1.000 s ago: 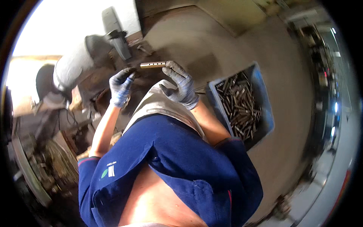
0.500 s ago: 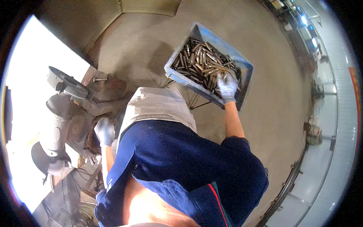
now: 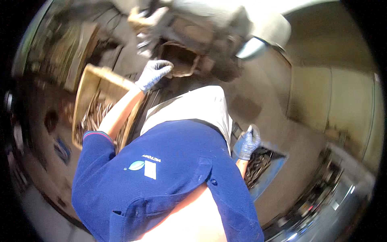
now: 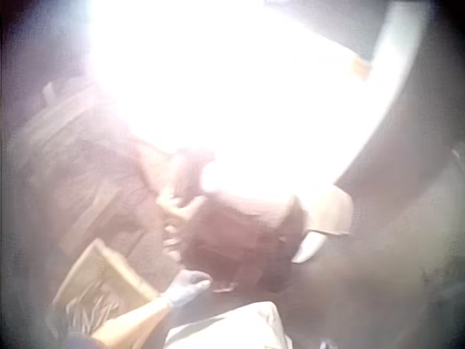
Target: The person picks up metal parts from a bin, grinds the ends of the parts against a bench grinder wheel, and then places them into another bin.
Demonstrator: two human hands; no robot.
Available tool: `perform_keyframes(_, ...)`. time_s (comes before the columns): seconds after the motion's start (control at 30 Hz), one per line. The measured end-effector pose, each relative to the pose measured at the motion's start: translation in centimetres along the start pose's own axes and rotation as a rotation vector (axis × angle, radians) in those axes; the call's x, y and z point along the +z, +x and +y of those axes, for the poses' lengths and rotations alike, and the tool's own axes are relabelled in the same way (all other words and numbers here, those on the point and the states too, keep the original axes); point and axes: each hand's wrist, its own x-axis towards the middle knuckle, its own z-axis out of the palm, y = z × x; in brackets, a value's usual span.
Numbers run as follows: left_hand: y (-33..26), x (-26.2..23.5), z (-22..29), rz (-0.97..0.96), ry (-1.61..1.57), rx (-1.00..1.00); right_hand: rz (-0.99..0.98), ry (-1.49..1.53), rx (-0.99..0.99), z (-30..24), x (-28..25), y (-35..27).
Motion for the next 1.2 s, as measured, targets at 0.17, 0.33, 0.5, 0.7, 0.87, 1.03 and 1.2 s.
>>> perform_keyframes(0.17,-11.6,-9.0,3.0,0.621,-0.025,0.019,-0.395,-0.305,-0.249,0.9,-1.1,4.9)
perform_keyframes(0.33,-20.9,-19.5,-8.5,0.969,-0.172,-0.064,-0.478,-0.535,-0.275,-1.8,0.6,6.0)
perform_keyframes(0.5,-21.4,-22.6,-12.6,0.796,0.854,-0.328,-0.572,-0.614,-0.304,-3.0,1.6,8.7)
perform_keyframes(0.7,-17.7,-22.9,-13.5,0.305,1.489,-0.483,-0.602,-0.668,-0.381,-3.9,2.7,6.8)
perform_keyframes(0.87,-15.3,-23.1,-15.7,0.125,1.642,-0.498,-0.597,-0.701,-0.409,-4.3,1.6,5.4)
perform_keyframes(1.03,-14.6,-22.8,-11.7,-0.046,1.657,-0.501,-0.554,-0.728,-0.281,-5.3,1.3,3.6)
perform_keyframes(1.2,-17.4,-21.0,-7.9,0.672,1.116,-0.417,-0.494,-0.591,-0.213,-3.9,1.5,3.8)
